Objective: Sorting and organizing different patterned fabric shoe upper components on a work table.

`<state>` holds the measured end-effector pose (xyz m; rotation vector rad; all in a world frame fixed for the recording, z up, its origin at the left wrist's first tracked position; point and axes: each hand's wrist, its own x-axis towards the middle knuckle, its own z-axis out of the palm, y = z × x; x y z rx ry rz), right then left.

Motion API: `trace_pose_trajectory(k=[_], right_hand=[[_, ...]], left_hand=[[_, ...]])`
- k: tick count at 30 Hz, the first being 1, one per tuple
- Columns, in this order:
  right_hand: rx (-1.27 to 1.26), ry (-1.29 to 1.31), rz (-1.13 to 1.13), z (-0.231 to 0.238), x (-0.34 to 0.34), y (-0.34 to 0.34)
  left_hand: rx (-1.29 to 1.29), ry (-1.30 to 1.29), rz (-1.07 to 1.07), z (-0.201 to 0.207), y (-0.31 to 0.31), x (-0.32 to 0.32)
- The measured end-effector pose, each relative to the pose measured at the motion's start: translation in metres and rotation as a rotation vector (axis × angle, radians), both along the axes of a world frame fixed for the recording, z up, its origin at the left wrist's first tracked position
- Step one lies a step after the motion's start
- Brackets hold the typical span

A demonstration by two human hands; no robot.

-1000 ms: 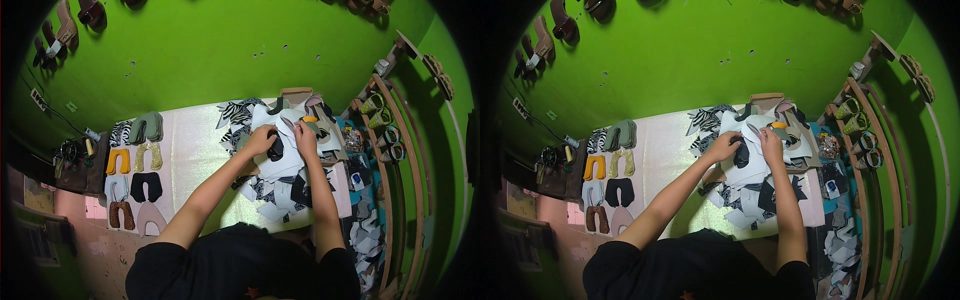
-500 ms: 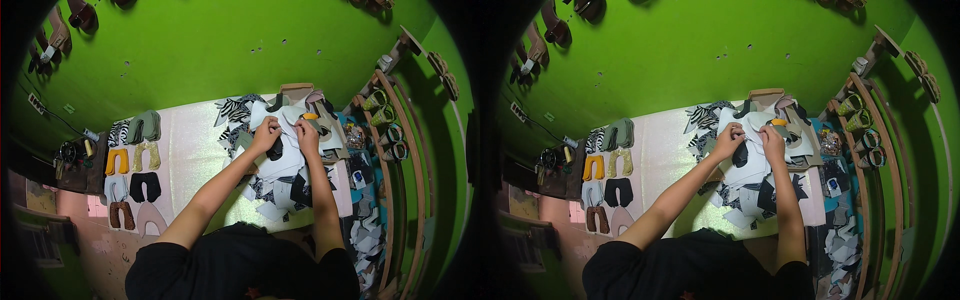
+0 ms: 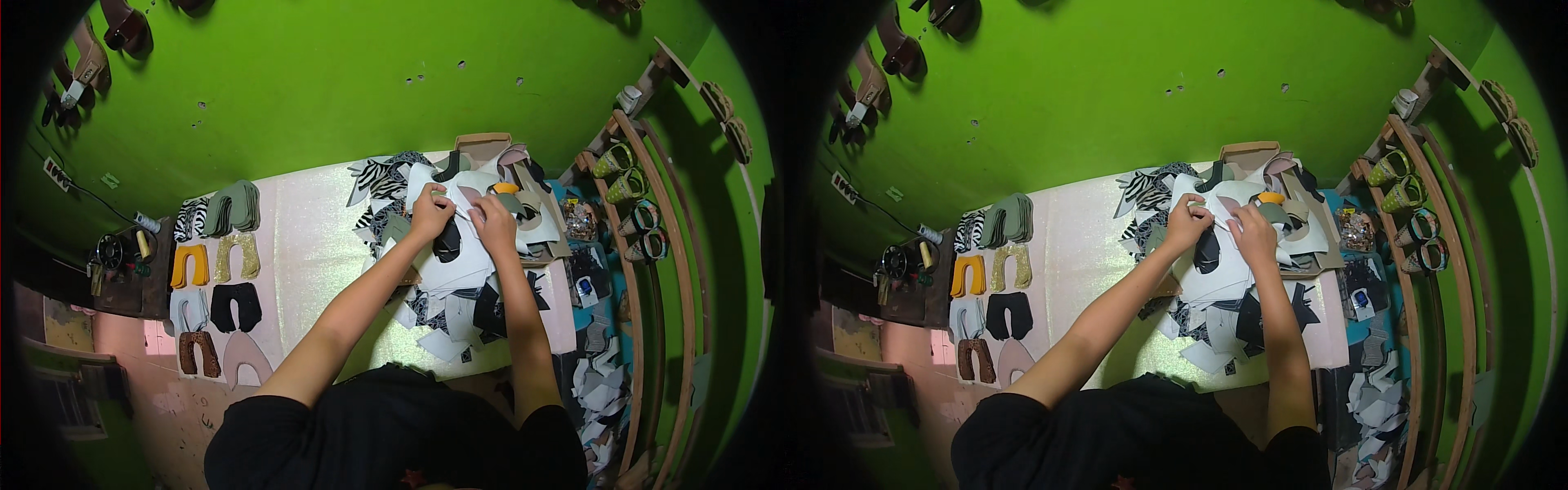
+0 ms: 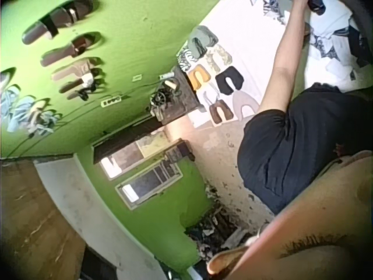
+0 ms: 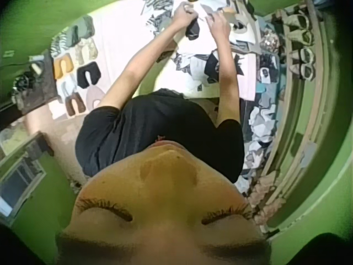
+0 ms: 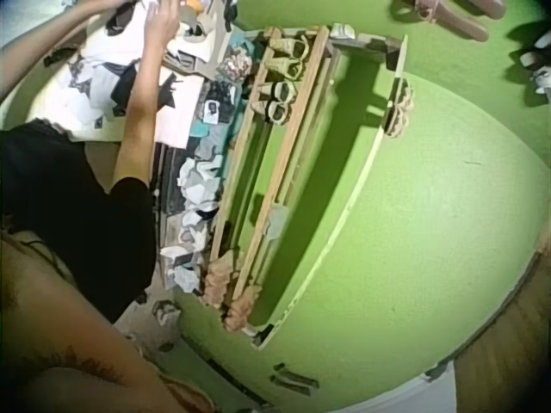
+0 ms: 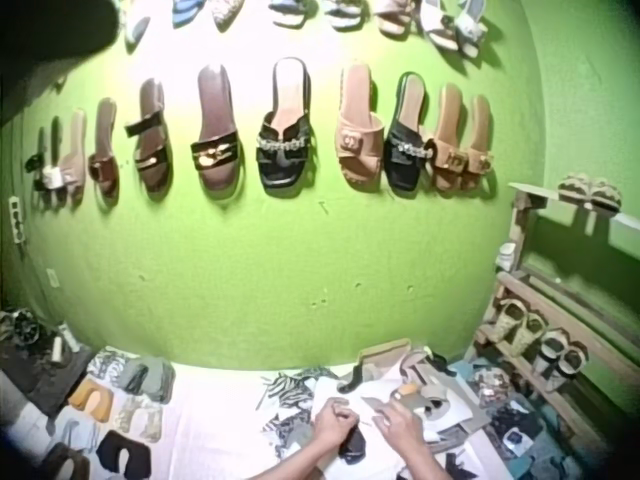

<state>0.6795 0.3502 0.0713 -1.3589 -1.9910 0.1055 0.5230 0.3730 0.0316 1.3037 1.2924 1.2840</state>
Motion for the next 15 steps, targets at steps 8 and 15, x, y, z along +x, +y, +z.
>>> trace_pose_trajectory(k=[8, 15], right_hand=[[0.065, -0.044, 0.008, -0.006, -0.001, 0.005], [0.064, 0.018, -0.066, -0.002, -0.001, 0.005]], left_hand=[[-0.005, -0.023, 0.005, 0.000, -0.001, 0.000], [0.023, 0.084, 0.031, 0.008, -0.008, 0.001]])
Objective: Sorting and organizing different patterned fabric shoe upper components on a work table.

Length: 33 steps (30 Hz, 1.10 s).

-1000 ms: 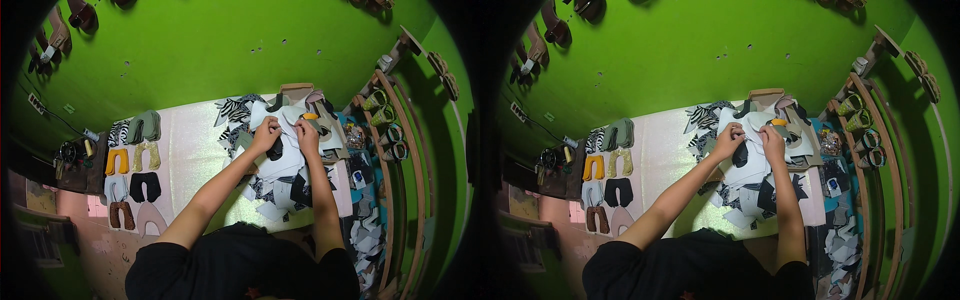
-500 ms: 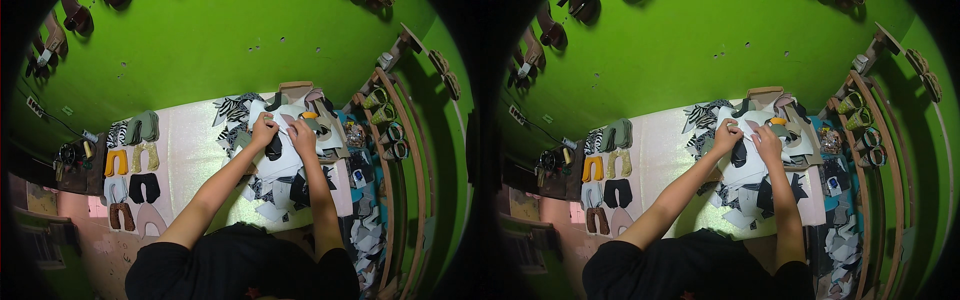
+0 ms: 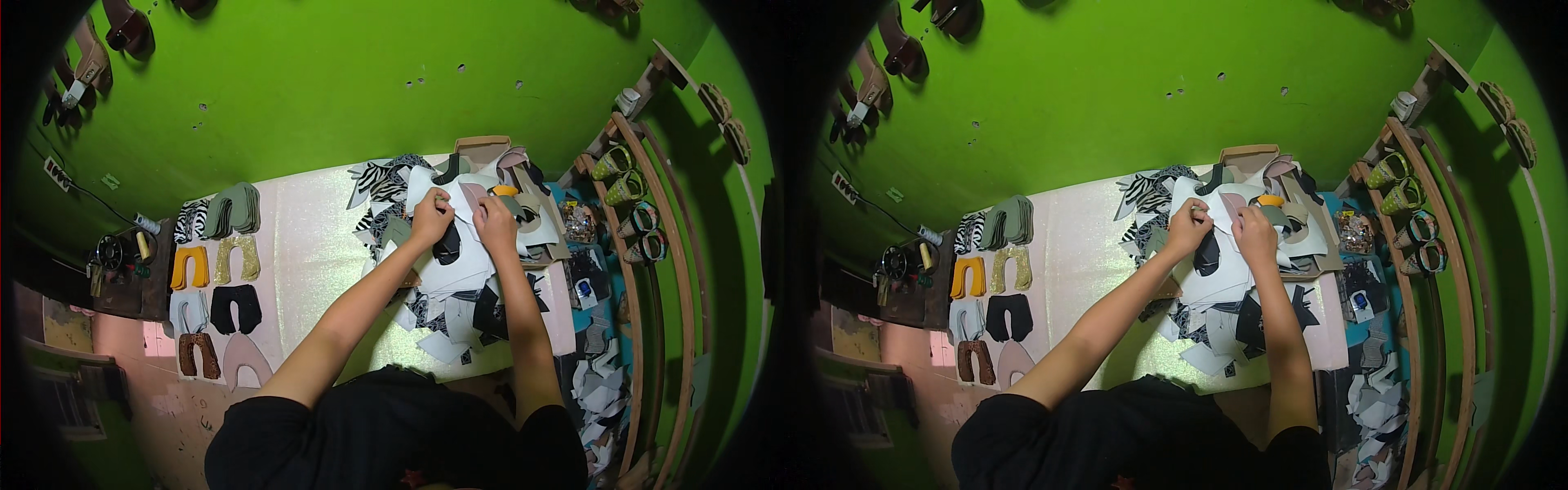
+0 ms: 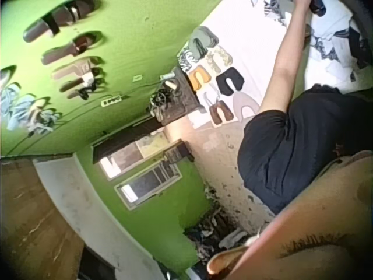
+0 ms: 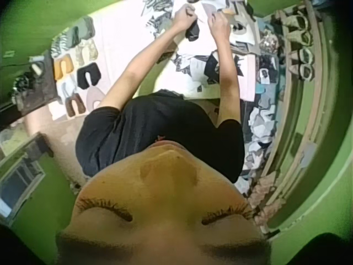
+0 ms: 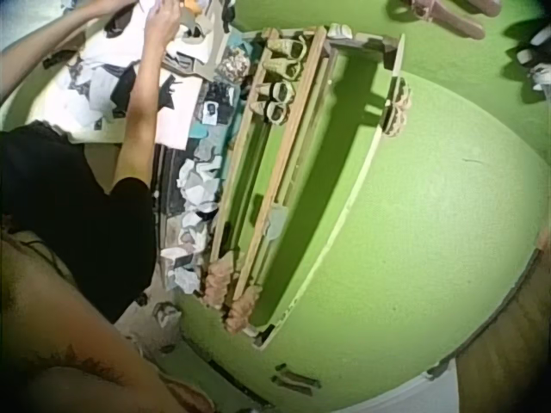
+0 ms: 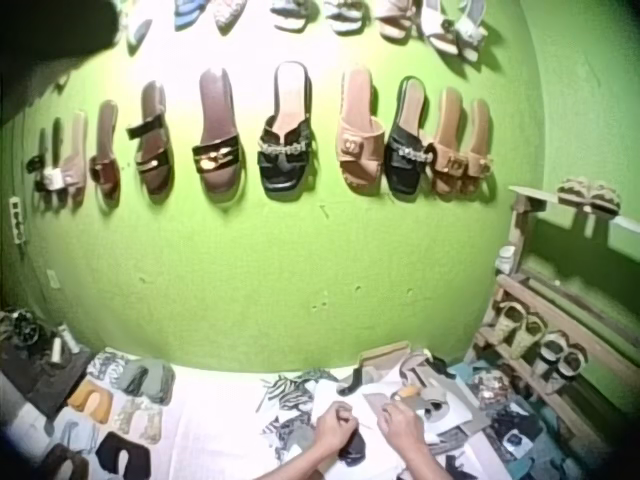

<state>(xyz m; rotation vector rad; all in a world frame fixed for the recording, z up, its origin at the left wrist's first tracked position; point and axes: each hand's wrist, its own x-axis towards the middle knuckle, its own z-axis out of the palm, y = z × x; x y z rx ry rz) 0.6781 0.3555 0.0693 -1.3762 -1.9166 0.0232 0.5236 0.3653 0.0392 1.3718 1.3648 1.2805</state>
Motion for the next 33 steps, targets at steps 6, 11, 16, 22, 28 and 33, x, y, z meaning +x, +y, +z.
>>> trace_pose_trajectory(k=[6, 11, 16, 22, 28, 33], right_hand=[[0.042, 0.082, -0.147, 0.020, 0.015, 0.018], [0.368, 0.252, -0.203, 0.070, 0.025, 0.021], [0.412, 0.324, -0.064, 0.118, 0.002, -0.009], [0.214, 0.043, 0.541, 0.110, -0.062, -0.078], [0.147, 0.189, 0.515, 0.092, -0.105, -0.129], [0.051, 0.215, 0.478, 0.068, -0.144, -0.157]], left_hand=[[0.138, 0.179, -0.052, -0.004, 0.000, 0.002], [0.121, 0.370, -0.108, 0.005, -0.005, -0.003], [0.054, 0.184, -0.148, 0.044, -0.019, -0.008], [-0.260, -1.067, -0.671, 0.101, -0.060, -0.051], [-0.178, -1.034, -0.596, 0.087, -0.117, -0.111], [-0.131, -1.007, -0.642, 0.080, -0.156, -0.137]])
